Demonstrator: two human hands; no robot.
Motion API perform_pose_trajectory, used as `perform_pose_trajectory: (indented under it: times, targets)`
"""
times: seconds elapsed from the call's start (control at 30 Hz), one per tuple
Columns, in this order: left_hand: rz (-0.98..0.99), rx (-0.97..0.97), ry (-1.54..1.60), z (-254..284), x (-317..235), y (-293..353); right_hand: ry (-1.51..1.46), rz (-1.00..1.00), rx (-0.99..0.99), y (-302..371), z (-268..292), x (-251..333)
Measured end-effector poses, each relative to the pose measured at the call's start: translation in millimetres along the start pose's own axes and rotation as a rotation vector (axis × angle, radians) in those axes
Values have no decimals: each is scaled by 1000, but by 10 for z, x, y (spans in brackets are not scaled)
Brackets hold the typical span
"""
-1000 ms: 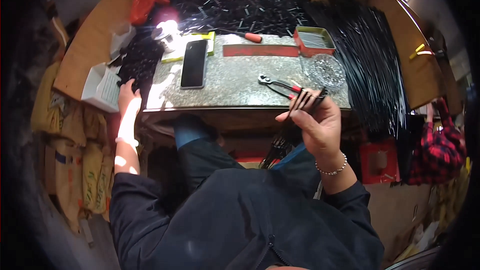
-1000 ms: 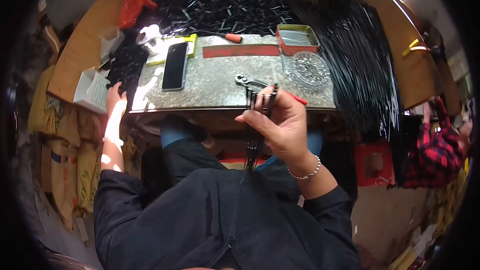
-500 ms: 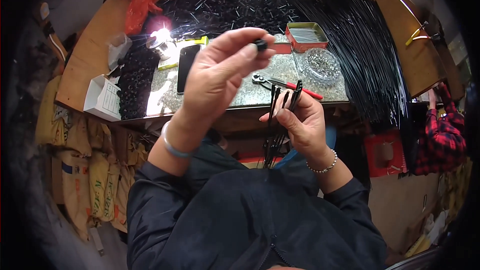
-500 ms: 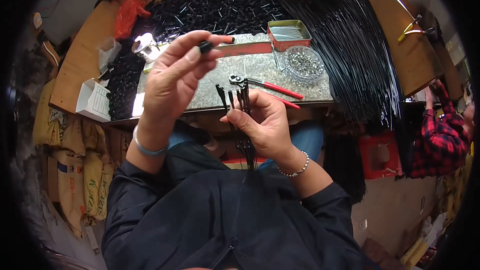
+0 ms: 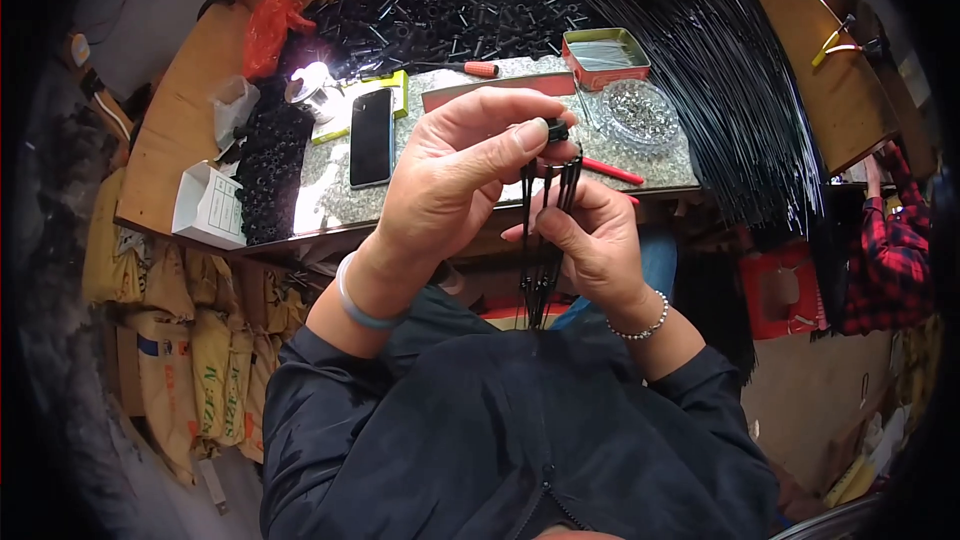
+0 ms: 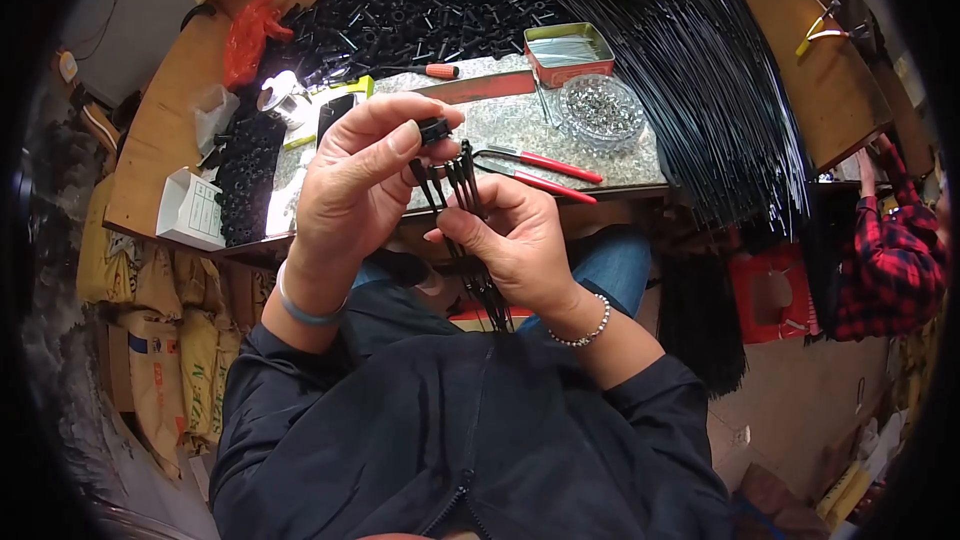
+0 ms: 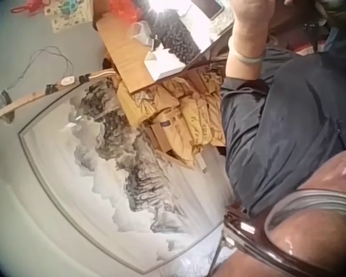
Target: Assembling bundles of rods or wires into a central hub and using pliers to secure the components.
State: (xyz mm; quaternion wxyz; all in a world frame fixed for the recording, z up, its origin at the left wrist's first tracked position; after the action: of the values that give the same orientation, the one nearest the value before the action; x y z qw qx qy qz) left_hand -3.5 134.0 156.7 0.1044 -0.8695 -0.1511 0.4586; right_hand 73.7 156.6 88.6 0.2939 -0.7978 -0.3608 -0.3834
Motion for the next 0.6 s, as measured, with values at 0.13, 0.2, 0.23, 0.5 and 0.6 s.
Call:
perform_pose_trajectory:
  times: [0.13, 0.2, 0.23, 0.5, 0.6]
  targets:
    - [-18, 25, -139, 55, -4, 52, -83, 41, 23, -9, -1, -39]
    - [-22, 43, -104, 64, -11, 43, -71, 45, 53, -25, -17, -31]
    - [-23, 49, -103, 47, -12, 44, -68, 50, 52, -22, -19, -23]
    - [-151, 64, -391, -32, -158, 86, -18, 19, -12, 2, 2, -46]
    - [-184, 80, -475, -18, -193, 88, -26, -5, -13, -3, -2, -61]
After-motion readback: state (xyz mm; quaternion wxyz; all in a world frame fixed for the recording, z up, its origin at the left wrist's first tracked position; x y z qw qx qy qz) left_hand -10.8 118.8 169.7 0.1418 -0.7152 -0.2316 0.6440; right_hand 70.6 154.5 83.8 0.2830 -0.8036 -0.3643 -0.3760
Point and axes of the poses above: each hand's wrist, its own y-axis away from the middle knuckle, its own z-axis out of the back of the hand, x = y × z, the point moved 10 cm from there along -y, towards the middle knuckle, and after that the axes turned 3 degrees about -z, right-handed, at the moved point
